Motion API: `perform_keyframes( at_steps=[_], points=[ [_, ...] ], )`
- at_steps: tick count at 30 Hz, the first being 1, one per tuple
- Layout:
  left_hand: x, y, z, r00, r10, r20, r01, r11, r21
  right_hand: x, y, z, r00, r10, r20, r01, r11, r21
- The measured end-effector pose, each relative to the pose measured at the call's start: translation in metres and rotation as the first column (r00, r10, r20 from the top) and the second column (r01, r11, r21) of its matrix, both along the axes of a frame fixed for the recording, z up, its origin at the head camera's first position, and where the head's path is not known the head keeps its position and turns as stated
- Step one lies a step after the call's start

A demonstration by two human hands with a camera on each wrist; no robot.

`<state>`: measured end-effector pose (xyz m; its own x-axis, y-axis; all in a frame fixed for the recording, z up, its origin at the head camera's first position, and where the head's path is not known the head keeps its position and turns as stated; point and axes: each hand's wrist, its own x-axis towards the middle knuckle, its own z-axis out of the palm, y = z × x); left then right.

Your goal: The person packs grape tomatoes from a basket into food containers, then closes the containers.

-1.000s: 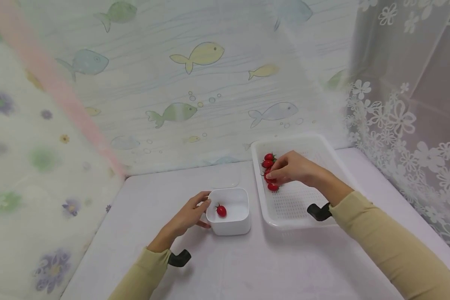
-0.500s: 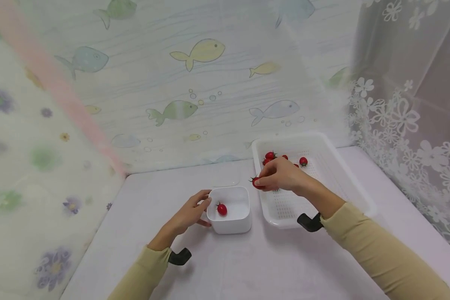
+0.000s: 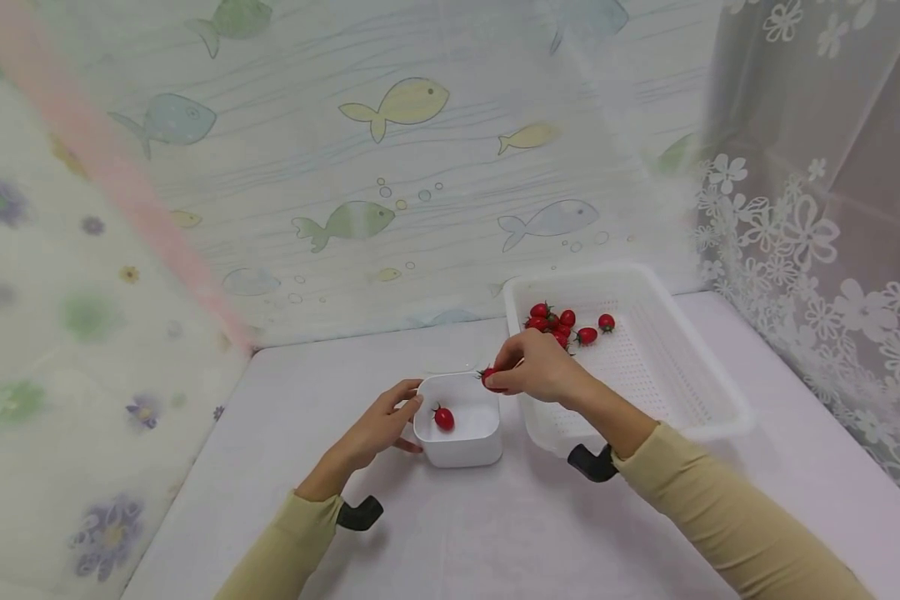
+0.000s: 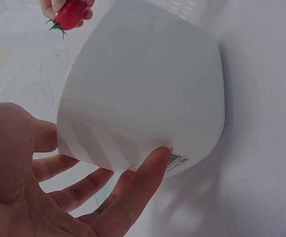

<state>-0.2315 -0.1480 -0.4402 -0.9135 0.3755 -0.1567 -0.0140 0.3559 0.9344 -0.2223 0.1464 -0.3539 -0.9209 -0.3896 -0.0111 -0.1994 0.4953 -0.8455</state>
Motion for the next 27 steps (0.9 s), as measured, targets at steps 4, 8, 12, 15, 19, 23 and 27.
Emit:
perform_keyframes(
  at_steps=[4,8,12,15,19,23,27],
  points=[
    [0.0,0.0,0.0,1.0,0.002,0.0,-0.002,1.0,-0.001,0.001,-0.007,-0.005,1.0,-0.006,-0.015,0.006,1.0,0.006],
    [0.0,0.001,0.001,1.0,0.01,0.002,-0.01,1.0,-0.007,0.002,-0.016,-0.009,0.999,-0.013,-0.031,0.013,1.0,-0.001],
    [0.0,0.001,0.001,1.0,0.014,0.004,-0.013,1.0,-0.009,0.003,-0.025,-0.014,0.999,-0.017,-0.04,0.017,1.0,-0.004],
    [0.0,0.001,0.001,1.0,0.014,0.004,-0.014,1.0,-0.006,0.002,-0.032,-0.017,0.999,-0.015,-0.04,0.015,1.0,-0.007],
    [0.0,0.001,0.001,1.0,0.013,0.003,-0.013,1.0,-0.009,0.003,-0.041,-0.02,0.999,-0.013,-0.049,0.012,1.0,-0.015],
    [0.0,0.001,0.001,1.0,0.008,-0.002,-0.008,1.0,-0.014,0.005,-0.048,-0.023,0.999,-0.004,-0.045,0.003,1.0,-0.021],
    [-0.001,0.0,0.001,1.0,0.0,-0.004,0.0,1.0,-0.012,0.004,-0.055,-0.029,0.999,0.007,-0.048,-0.008,1.0,-0.01]
  ],
)
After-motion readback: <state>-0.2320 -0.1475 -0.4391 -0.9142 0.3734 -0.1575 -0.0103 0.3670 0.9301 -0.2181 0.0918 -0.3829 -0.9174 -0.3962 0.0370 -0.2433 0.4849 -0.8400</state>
